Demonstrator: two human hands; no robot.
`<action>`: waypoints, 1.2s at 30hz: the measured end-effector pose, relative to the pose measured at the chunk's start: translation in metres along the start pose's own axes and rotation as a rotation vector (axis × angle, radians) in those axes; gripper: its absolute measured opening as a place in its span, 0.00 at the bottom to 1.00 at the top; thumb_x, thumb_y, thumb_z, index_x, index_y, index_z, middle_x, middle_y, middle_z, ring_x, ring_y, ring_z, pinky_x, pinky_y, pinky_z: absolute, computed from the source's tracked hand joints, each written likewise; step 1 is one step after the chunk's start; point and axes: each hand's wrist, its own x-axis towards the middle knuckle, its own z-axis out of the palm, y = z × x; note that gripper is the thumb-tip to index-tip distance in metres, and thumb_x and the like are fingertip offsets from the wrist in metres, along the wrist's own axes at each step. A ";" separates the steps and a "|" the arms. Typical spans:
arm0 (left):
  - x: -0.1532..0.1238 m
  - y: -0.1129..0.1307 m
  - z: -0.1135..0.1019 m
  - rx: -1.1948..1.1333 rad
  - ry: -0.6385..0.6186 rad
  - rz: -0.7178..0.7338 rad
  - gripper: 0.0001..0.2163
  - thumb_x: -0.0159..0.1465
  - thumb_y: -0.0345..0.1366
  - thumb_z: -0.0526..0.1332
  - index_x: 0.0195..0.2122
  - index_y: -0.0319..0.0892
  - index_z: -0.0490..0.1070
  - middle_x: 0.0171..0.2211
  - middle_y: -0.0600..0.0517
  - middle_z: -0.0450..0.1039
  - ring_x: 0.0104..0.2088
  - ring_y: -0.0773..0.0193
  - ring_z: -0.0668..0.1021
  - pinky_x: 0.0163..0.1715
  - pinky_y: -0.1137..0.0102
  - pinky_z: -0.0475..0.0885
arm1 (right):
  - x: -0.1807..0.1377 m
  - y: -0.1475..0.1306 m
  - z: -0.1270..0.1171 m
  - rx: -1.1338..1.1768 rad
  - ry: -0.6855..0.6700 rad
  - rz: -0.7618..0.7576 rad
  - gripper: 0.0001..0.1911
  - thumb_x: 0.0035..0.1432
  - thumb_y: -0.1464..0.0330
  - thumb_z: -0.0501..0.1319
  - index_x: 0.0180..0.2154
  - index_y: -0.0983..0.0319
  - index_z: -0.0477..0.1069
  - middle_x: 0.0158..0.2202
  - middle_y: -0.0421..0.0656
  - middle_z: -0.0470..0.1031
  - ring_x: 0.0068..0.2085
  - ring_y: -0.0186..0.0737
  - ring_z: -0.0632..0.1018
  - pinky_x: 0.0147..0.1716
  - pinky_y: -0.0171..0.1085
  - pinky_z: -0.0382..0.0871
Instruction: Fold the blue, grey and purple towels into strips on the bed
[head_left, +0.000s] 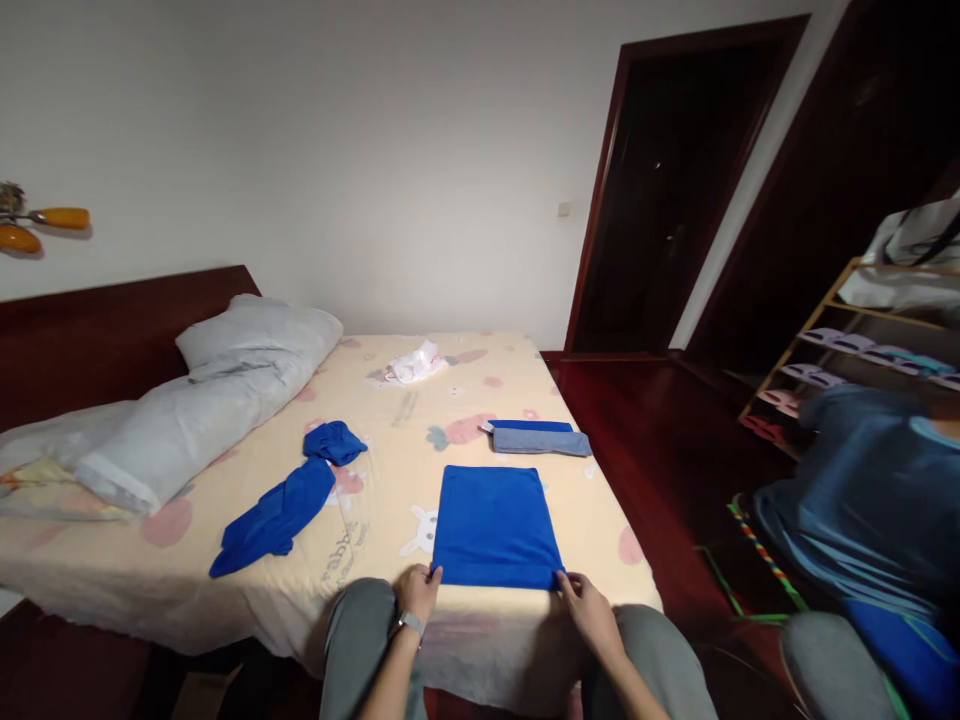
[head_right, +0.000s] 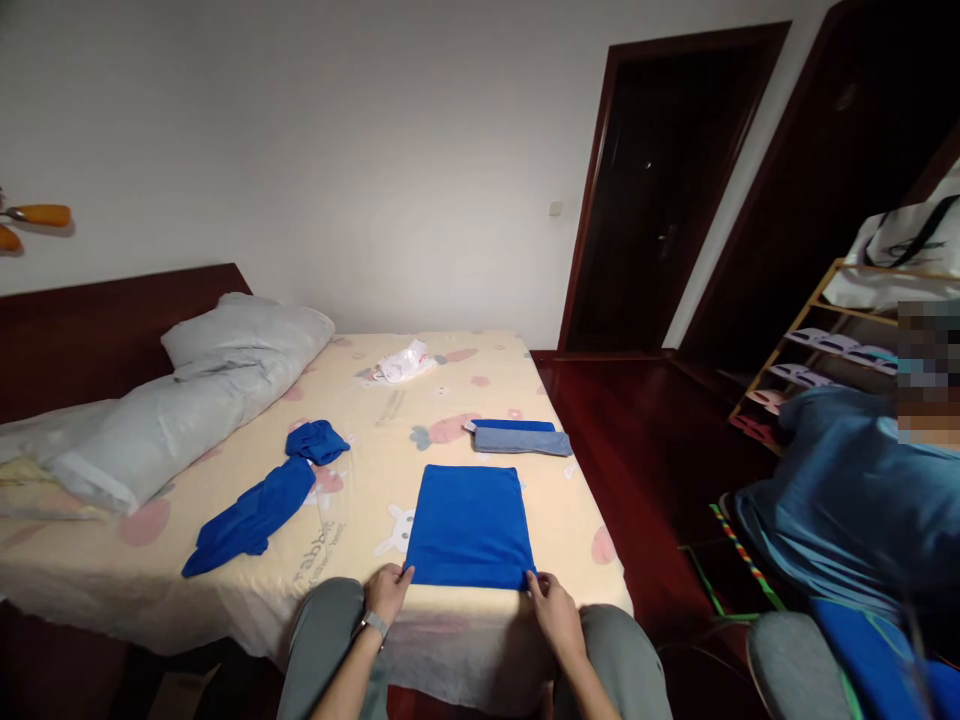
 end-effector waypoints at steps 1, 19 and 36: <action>0.000 0.000 0.001 -0.007 -0.002 -0.008 0.18 0.68 0.47 0.56 0.29 0.42 0.78 0.30 0.47 0.82 0.38 0.58 0.82 0.35 0.70 0.65 | 0.000 0.000 0.001 -0.004 -0.020 0.033 0.30 0.61 0.45 0.49 0.43 0.62 0.74 0.39 0.53 0.82 0.43 0.54 0.82 0.43 0.43 0.73; -0.022 0.008 -0.009 -0.117 0.039 0.076 0.04 0.64 0.30 0.59 0.38 0.45 0.70 0.34 0.55 0.76 0.33 0.66 0.78 0.35 0.73 0.68 | -0.006 -0.002 -0.001 -0.034 -0.021 0.118 0.07 0.62 0.62 0.55 0.39 0.57 0.63 0.32 0.42 0.79 0.33 0.43 0.81 0.34 0.36 0.67; -0.032 0.005 -0.017 0.130 -0.140 0.650 0.27 0.61 0.23 0.54 0.61 0.48 0.69 0.61 0.49 0.72 0.61 0.56 0.71 0.64 0.60 0.64 | -0.018 -0.003 -0.022 -0.435 -0.154 -0.536 0.28 0.55 0.75 0.53 0.57 0.63 0.73 0.56 0.52 0.75 0.56 0.50 0.75 0.59 0.46 0.67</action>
